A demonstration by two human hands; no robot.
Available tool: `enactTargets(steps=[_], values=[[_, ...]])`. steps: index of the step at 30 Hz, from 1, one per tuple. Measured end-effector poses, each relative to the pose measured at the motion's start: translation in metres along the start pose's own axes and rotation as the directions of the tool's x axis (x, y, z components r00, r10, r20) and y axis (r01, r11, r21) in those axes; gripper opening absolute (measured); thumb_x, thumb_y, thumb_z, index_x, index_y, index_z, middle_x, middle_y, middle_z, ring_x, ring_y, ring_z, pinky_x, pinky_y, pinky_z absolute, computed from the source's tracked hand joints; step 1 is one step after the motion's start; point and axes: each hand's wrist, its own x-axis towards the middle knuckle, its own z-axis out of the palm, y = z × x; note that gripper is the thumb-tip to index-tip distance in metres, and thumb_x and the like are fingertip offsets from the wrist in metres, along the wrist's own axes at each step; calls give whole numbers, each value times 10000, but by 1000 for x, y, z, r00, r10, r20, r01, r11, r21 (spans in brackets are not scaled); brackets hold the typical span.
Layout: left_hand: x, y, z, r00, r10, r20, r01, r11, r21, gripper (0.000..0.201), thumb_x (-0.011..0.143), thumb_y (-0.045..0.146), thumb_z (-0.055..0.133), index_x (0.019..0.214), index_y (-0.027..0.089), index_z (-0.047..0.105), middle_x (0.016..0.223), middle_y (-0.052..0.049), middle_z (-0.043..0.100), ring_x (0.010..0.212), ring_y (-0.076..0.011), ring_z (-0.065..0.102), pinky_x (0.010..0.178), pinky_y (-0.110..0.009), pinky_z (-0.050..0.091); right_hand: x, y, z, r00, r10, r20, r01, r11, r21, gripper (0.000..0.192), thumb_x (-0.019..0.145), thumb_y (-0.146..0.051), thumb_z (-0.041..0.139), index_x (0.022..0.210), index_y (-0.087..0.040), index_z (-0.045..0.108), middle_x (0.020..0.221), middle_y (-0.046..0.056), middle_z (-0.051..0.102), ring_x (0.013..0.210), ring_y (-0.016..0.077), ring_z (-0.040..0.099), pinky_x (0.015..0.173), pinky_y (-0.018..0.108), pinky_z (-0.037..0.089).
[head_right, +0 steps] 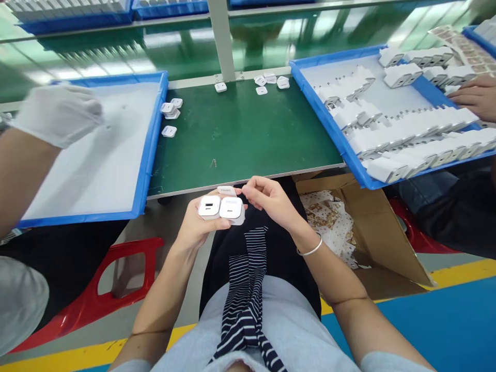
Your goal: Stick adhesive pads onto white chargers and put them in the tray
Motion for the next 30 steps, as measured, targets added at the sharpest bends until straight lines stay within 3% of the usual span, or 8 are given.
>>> enactTargets(steps=[4,9,12,15,18,22,27,30], values=[[2,-4,4,999,-13,-33,13,1000,6,533,510,296,985,1002,198,806,979,-72,807,868,-222,770,765,-318,644,2,3,3,997,67,29,-67,997,31,368,766,-520,830,822,-199,660,780,-15,637,627,96,536,548,224,463],[8,-12,6,993,-119,24,121,970,-208,572,542,408,967,1018,153,779,936,-121,811,850,-308,792,802,-433,661,3,17,-2,989,129,71,-138,981,137,427,733,-552,842,920,-189,717,746,-14,667,559,92,540,530,240,509],[10,-13,7,984,-170,45,176,947,-271,547,574,365,954,1035,138,767,958,-142,813,885,-335,794,840,-460,656,2,22,-5,996,91,20,-93,990,106,430,724,-523,858,972,-192,741,770,7,713,571,107,576,539,254,529],[11,-11,8,979,-187,75,201,935,-293,551,583,347,952,1059,138,769,972,-147,814,899,-350,795,839,-465,660,2,20,-7,998,23,-54,-23,1000,-2,381,714,-531,859,840,-194,736,762,29,734,624,142,630,568,276,556],[11,-10,9,980,-174,94,193,942,-274,598,599,369,949,1123,150,760,1060,-158,805,918,-348,795,840,-465,664,1,17,-6,991,-39,-130,26,995,-101,365,746,-538,827,729,-201,688,701,25,712,623,158,638,579,296,566],[11,-11,12,992,-123,14,123,976,-180,697,587,378,958,1212,166,734,1115,-149,797,929,-317,793,855,-440,660,-3,14,-2,981,-112,-158,85,982,-169,298,817,-478,768,742,-201,686,638,0,663,566,140,604,562,288,547],[7,-7,19,995,-33,-90,33,999,-10,569,617,328,951,1141,209,762,1166,-91,786,1010,-261,765,875,-368,638,-8,9,-4,959,-215,-183,143,929,-341,132,880,-321,675,853,-203,727,840,34,758,717,158,683,618,272,571],[4,-3,23,997,24,-78,-19,998,56,508,632,287,944,1106,220,773,1155,-77,784,1001,-233,757,867,-338,630,-10,6,-9,959,-264,-104,193,878,-439,63,856,-235,687,855,-207,743,828,19,764,729,153,685,614,253,547]])
